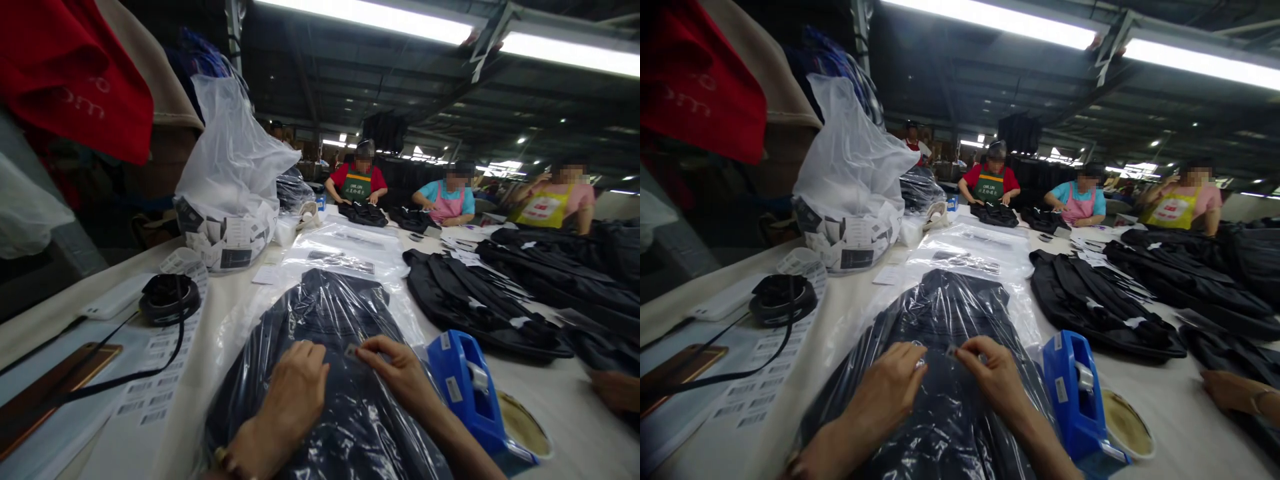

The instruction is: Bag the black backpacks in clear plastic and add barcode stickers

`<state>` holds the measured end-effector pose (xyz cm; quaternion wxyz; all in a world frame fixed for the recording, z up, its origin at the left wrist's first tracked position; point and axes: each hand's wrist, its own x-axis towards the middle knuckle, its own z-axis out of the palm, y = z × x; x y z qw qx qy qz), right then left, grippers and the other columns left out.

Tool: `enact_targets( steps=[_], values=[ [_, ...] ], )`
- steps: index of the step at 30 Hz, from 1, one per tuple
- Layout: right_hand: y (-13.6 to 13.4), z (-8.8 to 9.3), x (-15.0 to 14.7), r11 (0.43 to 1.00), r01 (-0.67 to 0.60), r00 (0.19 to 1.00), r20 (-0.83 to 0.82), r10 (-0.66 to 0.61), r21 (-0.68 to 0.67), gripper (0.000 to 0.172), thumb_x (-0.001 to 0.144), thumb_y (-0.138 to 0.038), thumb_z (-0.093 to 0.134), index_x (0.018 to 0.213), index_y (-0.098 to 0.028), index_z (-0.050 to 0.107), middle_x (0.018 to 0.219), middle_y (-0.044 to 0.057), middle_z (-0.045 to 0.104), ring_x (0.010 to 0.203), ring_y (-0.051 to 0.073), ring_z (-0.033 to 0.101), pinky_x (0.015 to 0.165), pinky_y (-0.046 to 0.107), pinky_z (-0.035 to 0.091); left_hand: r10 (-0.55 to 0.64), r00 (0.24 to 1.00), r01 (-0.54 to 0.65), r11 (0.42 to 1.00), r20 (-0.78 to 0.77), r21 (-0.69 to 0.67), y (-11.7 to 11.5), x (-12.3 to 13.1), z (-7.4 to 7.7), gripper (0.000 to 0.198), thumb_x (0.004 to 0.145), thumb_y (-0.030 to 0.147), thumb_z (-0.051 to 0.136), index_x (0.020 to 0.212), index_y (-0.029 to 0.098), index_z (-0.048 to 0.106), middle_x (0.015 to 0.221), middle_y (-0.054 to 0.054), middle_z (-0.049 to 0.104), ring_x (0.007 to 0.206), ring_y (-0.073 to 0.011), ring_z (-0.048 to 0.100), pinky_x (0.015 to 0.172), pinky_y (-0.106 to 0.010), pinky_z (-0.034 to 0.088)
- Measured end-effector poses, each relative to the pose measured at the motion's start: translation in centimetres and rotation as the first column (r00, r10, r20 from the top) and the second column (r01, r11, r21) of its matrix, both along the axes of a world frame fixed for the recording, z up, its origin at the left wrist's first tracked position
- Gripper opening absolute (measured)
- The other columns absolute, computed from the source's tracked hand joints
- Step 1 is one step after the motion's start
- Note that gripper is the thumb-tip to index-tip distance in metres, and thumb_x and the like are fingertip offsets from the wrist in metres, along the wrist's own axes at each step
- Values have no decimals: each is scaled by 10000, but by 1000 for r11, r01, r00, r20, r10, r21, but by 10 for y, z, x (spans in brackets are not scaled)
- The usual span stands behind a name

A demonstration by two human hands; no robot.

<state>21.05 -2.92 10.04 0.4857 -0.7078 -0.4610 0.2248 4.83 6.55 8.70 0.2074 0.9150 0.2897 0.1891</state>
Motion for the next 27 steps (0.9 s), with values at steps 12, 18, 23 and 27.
enact_targets(
  steps=[12,18,23,27],
  values=[
    [88,-28,79,992,78,991,-120,-66,103,296,665,-469,617,639,-174,623,594,-27,551,607,124,468,612,263,359,-224,943,230,973,-244,-5,32,98,-79,704,864,594,316,1386,122,313,1472,-152,250,1368,-330,153,1103,-570,104],
    [121,-63,105,1000,-17,997,-75,17,3,285,647,-460,597,603,-179,595,509,-51,473,514,100,403,528,246,314,-221,937,227,974,-272,-12,30,90,-79,723,860,640,210,1400,166,286,1482,-114,220,1378,-292,122,1120,-545,89],
    [131,-79,114,996,-72,997,5,72,-52,237,666,-407,591,600,-179,601,536,-38,516,538,106,437,548,245,322,-229,929,226,973,-289,-47,30,94,-77,733,862,640,170,1406,157,262,1486,-118,187,1380,-292,93,1116,-556,69],
    [133,-85,116,992,-93,994,52,98,-87,206,686,-375,583,615,-184,609,543,-39,535,544,108,458,552,241,334,-231,928,225,973,-292,-53,30,94,-80,758,850,659,148,1404,156,269,1487,-123,179,1381,-297,69,1114,-559,70]
  ],
)
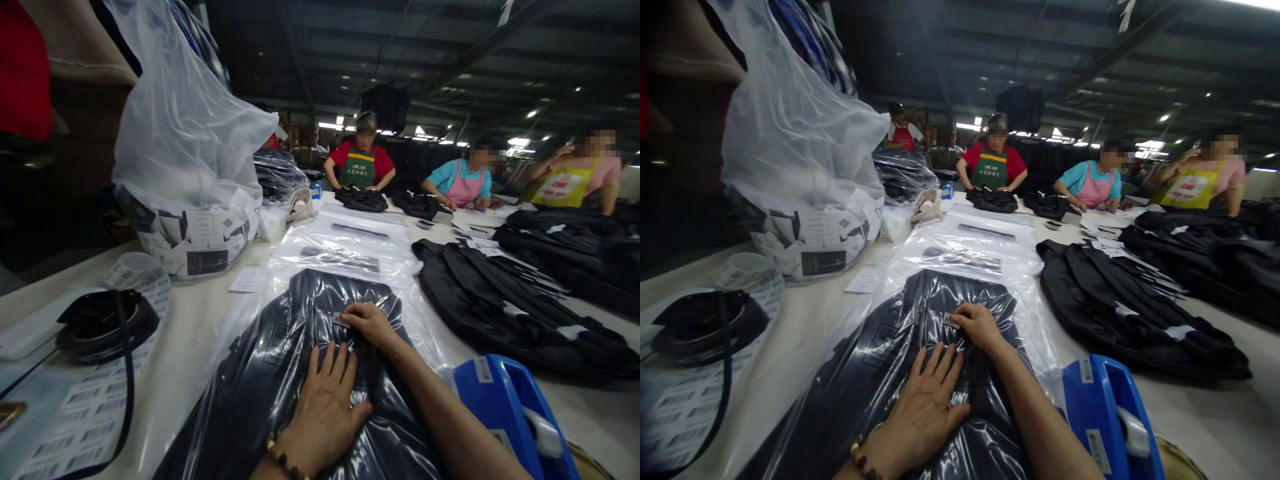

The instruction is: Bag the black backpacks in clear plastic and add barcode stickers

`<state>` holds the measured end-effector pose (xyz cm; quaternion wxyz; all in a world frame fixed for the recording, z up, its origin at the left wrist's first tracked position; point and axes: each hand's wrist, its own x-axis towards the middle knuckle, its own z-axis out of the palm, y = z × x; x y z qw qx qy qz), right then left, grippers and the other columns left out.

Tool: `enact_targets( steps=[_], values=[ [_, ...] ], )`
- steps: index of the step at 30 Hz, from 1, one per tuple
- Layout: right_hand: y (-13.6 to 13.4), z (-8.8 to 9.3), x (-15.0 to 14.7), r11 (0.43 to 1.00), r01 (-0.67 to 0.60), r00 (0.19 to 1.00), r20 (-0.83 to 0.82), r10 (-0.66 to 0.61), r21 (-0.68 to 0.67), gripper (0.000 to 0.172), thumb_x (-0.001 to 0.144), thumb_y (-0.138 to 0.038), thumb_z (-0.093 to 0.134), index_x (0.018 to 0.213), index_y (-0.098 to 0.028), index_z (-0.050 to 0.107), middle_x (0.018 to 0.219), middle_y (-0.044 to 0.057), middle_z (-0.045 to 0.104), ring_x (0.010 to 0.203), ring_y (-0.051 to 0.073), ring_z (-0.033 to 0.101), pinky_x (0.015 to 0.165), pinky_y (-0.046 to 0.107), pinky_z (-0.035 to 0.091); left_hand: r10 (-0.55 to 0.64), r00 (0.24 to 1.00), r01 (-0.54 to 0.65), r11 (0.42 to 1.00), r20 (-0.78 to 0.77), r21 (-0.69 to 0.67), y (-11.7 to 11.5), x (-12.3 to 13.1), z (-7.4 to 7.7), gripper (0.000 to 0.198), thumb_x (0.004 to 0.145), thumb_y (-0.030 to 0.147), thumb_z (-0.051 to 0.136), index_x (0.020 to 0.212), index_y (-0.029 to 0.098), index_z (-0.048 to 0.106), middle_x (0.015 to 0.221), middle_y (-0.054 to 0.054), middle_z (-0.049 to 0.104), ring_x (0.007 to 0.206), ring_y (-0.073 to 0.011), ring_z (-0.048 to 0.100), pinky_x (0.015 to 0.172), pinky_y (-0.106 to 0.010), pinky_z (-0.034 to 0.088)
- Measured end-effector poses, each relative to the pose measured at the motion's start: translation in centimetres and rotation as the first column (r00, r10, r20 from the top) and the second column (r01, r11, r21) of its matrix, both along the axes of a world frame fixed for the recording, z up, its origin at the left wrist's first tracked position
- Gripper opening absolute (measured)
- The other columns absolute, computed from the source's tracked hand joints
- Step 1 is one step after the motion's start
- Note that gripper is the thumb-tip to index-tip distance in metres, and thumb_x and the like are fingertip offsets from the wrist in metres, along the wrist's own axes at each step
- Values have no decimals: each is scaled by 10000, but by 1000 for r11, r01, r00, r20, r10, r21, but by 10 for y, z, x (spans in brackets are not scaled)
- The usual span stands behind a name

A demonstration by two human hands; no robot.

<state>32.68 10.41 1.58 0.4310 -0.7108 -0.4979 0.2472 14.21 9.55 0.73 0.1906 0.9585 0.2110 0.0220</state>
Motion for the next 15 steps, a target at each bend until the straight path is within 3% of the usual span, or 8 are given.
enact_targets(
  steps=[15],
  values=[
    [-2,-7,-8,998,39,959,282,-23,-49,148,781,-329,578,709,-217,642,661,-24,617,650,133,555,626,245,375,-11,1000,11,1000,-3,-9,1,-1,2,748,860,646,166,1400,139,272,1483,-127,199,1379,-295,101,1113,-568,75]
  ],
)
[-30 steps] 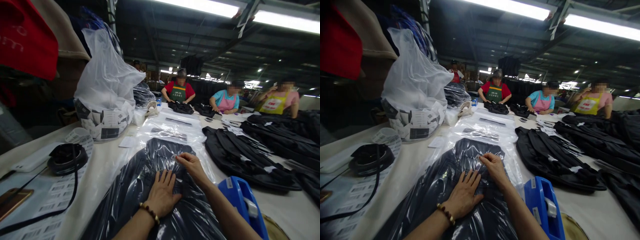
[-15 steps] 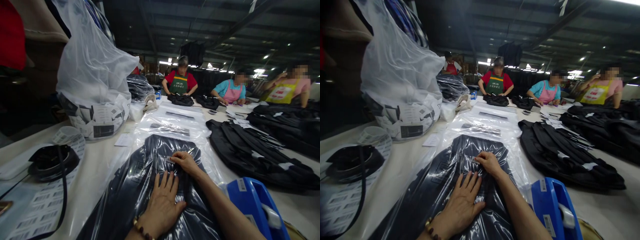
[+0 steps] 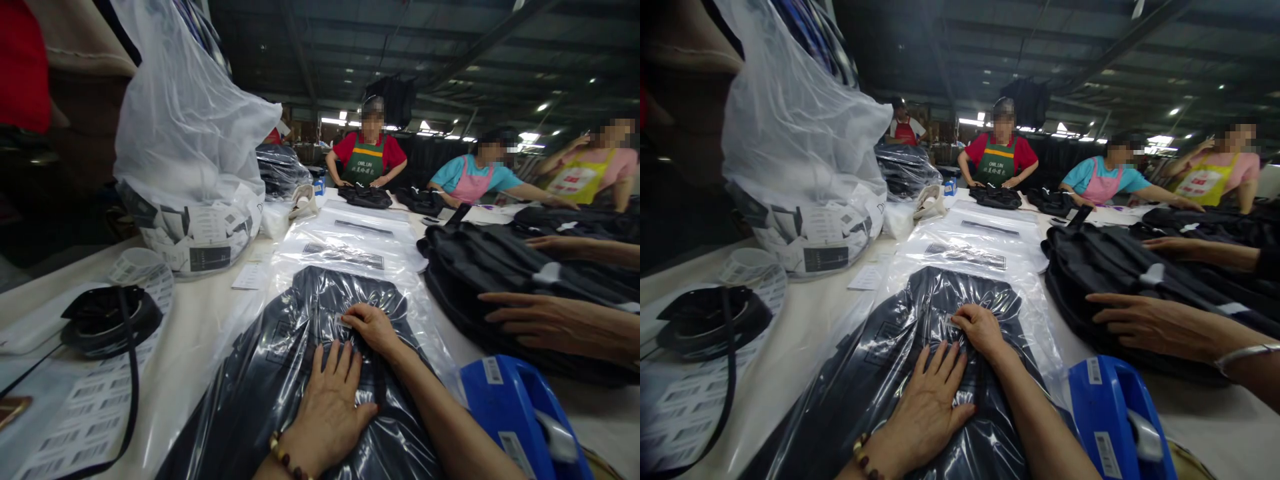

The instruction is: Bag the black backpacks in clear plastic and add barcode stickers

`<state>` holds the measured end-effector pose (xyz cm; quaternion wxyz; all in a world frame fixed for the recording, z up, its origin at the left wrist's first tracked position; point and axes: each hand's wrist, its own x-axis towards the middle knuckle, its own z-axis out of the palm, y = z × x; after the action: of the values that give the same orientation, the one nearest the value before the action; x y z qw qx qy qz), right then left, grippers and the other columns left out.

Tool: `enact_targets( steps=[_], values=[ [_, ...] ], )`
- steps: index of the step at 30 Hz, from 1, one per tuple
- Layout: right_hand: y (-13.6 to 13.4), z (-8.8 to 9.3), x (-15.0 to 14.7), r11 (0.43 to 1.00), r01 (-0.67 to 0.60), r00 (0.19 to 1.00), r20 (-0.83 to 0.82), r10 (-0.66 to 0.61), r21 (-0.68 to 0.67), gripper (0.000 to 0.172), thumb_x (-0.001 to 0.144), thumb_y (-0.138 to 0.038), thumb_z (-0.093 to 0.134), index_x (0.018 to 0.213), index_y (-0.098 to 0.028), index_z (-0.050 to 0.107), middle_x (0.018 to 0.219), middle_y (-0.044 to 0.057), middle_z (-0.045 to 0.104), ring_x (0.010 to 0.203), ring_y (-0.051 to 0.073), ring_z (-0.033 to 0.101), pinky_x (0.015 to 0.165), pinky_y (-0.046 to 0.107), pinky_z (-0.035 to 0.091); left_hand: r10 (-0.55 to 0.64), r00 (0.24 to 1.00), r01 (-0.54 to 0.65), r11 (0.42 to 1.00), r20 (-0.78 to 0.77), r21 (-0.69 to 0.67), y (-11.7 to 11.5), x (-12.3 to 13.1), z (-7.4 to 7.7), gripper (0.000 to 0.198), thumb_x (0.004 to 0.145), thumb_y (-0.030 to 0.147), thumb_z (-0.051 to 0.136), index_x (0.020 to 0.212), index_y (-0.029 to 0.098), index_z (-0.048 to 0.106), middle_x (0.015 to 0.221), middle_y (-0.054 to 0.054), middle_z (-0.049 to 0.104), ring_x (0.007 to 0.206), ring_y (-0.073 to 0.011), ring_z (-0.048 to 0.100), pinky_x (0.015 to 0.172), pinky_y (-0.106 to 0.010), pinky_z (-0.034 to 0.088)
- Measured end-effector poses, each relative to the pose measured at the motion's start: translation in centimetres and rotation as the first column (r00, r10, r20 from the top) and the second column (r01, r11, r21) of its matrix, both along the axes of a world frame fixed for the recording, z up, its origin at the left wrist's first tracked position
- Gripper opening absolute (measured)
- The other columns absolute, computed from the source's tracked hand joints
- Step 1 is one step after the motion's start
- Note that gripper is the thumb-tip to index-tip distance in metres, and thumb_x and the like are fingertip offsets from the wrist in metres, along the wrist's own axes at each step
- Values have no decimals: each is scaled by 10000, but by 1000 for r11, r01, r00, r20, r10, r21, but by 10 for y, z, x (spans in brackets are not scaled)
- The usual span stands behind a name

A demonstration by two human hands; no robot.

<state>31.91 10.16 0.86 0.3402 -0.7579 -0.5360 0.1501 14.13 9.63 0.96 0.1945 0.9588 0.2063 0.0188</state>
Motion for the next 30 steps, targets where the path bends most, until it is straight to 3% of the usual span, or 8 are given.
enact_targets(
  steps=[12,24,28,30],
  values=[
    [-1,-8,-3,1000,17,970,243,-12,-18,98,823,-298,576,779,-237,638,785,-5,612,792,153,559,718,264,385,0,1000,1,1000,-16,22,0,1,0,741,857,647,166,1409,161,258,1486,-115,203,1380,-287,106,1115,-555,94],
    [-1,-7,-12,998,68,949,310,-60,-15,51,810,-267,602,798,-218,609,782,18,603,818,176,557,745,278,419,3,1000,-3,1000,-31,-8,2,2,1,729,862,635,200,1409,156,253,1488,-110,187,1378,-298,84,1120,-553,69],
    [1,-10,-9,984,175,933,313,-177,36,277,769,-263,634,1009,-156,550,892,74,592,807,203,567,724,320,459,1,1000,-1,1000,-12,-8,1,1,0,727,860,640,193,1406,166,263,1489,-104,187,1379,-295,90,1119,-555,82],
    [0,-9,-10,983,177,926,328,-185,54,226,810,-233,563,1014,-136,553,948,110,587,836,216,569,747,348,467,4,1000,-4,1000,-9,-5,1,1,-2,724,860,640,197,1407,170,262,1488,-106,196,1377,-298,108,1117,-557,85]
  ],
)
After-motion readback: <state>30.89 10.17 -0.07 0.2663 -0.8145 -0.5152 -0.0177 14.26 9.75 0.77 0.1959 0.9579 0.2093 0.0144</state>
